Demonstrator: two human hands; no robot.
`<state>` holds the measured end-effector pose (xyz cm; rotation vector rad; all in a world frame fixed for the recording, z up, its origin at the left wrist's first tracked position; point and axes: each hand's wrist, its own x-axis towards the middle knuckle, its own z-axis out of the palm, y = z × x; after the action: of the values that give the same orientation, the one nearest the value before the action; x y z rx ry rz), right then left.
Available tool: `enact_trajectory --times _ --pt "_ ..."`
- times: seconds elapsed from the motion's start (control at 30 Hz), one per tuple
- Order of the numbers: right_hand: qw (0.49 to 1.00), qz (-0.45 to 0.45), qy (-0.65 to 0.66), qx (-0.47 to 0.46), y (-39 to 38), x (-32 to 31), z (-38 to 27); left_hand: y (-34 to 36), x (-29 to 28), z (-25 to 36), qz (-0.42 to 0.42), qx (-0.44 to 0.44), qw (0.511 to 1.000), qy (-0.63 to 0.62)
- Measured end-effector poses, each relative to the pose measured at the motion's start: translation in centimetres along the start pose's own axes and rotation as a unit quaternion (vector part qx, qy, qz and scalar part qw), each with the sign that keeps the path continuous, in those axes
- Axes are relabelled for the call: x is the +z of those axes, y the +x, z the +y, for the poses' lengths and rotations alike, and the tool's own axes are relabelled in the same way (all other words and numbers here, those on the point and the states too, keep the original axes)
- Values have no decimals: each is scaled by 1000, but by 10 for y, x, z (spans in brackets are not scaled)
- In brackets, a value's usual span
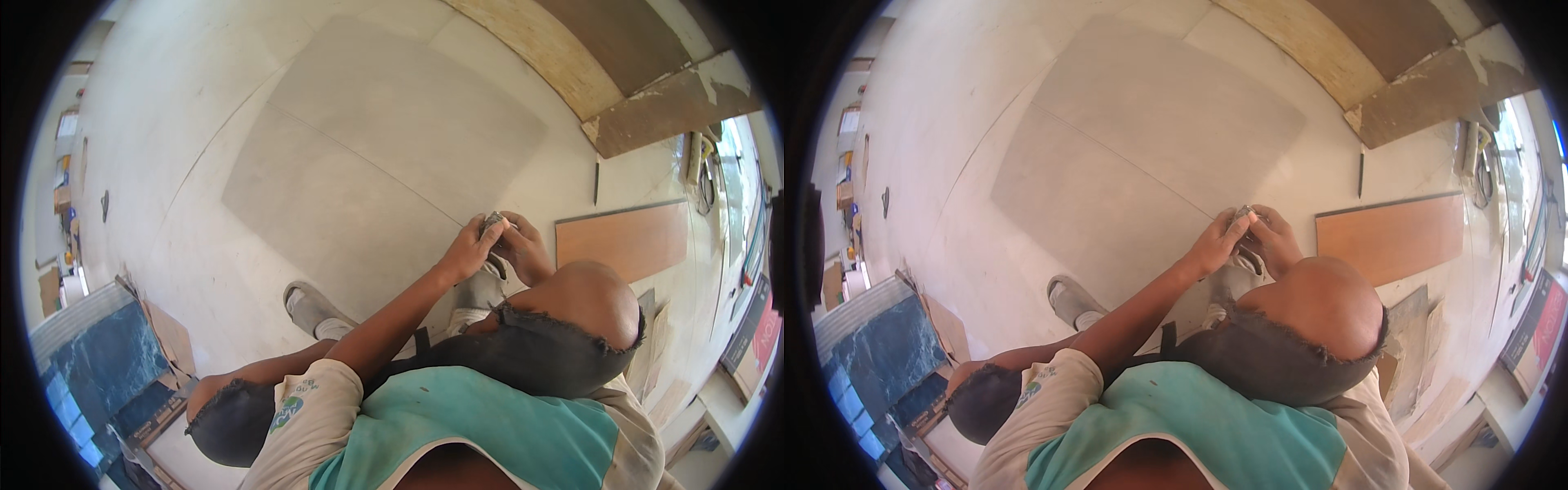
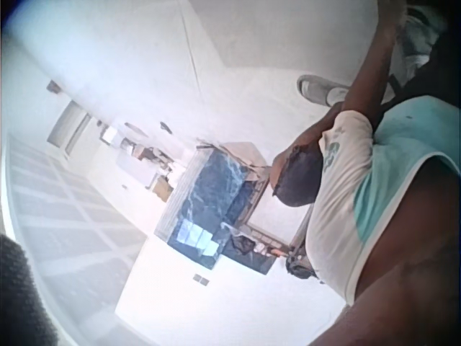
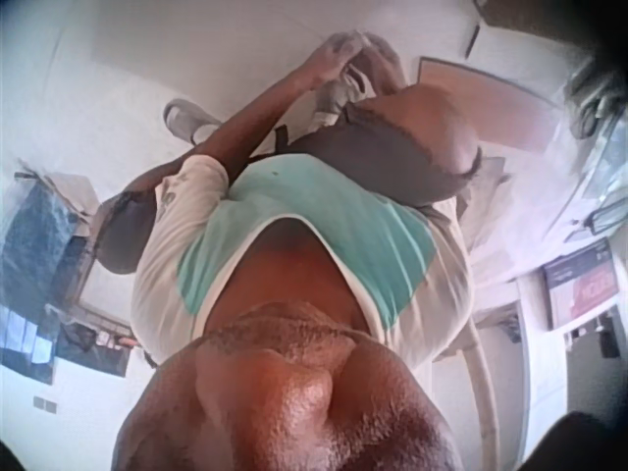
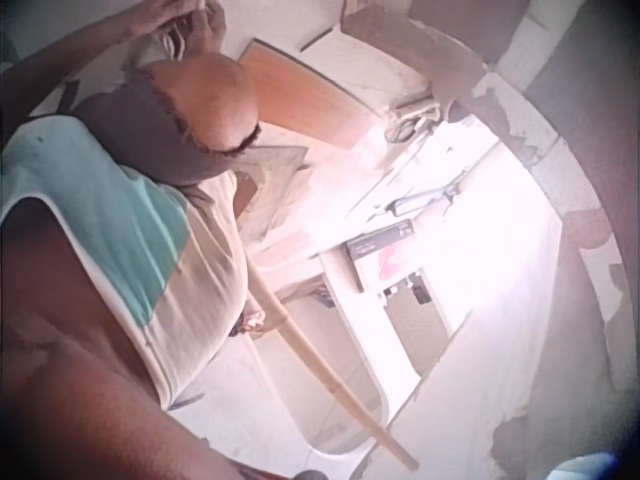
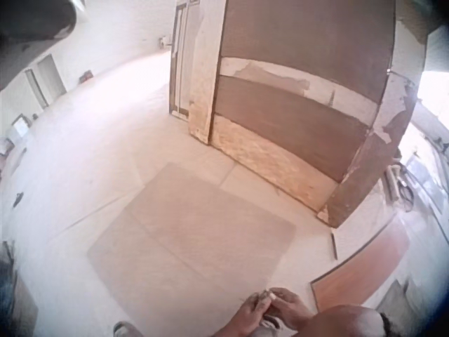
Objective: The person measures a tile and a board using a tape measure and a pencil.
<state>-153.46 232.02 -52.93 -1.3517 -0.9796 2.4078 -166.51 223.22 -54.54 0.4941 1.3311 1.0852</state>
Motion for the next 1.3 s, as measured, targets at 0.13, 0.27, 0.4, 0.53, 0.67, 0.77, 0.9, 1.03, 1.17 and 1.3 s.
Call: enact_trajectory --times 0.13,0.27,0.4,0.53,0.67,0.77,0.9,1.03,1.17,1.3 --pt "999 -39 8 13 4 1 -6 -2 -5 7 37 19 998 37" --pt "997 -76 -1 29 8 1 -16 -6 -8 11 68 12 997 26" --pt "996 -88 -25 11 6 5 -14 -7 -13 13 60 -18 994 87" --pt "997 -73 -22 22 6 6 -13 -4 -13 3 78 36 989 123" --pt "998 -63 -3 22 7 1 -9 -6 -12 5 75 71 980 173" --pt "998 -55 0 26 6 3 -11 -4 -15 10 22 55 991 120" --pt "998 -57 -10 39 7 6 -15 2 -20 -3 37 94 980 170" --pt "997 -59 -26 36 11 4 -18 -2 -26 5 33 120 968 220" --pt "996 -43 -65 39 12 1 -18 -5 -20 14 25 72 962 262" --pt "995 -37 -76 46 15 -2 -16 -4 -19 4 44 161 942 290"
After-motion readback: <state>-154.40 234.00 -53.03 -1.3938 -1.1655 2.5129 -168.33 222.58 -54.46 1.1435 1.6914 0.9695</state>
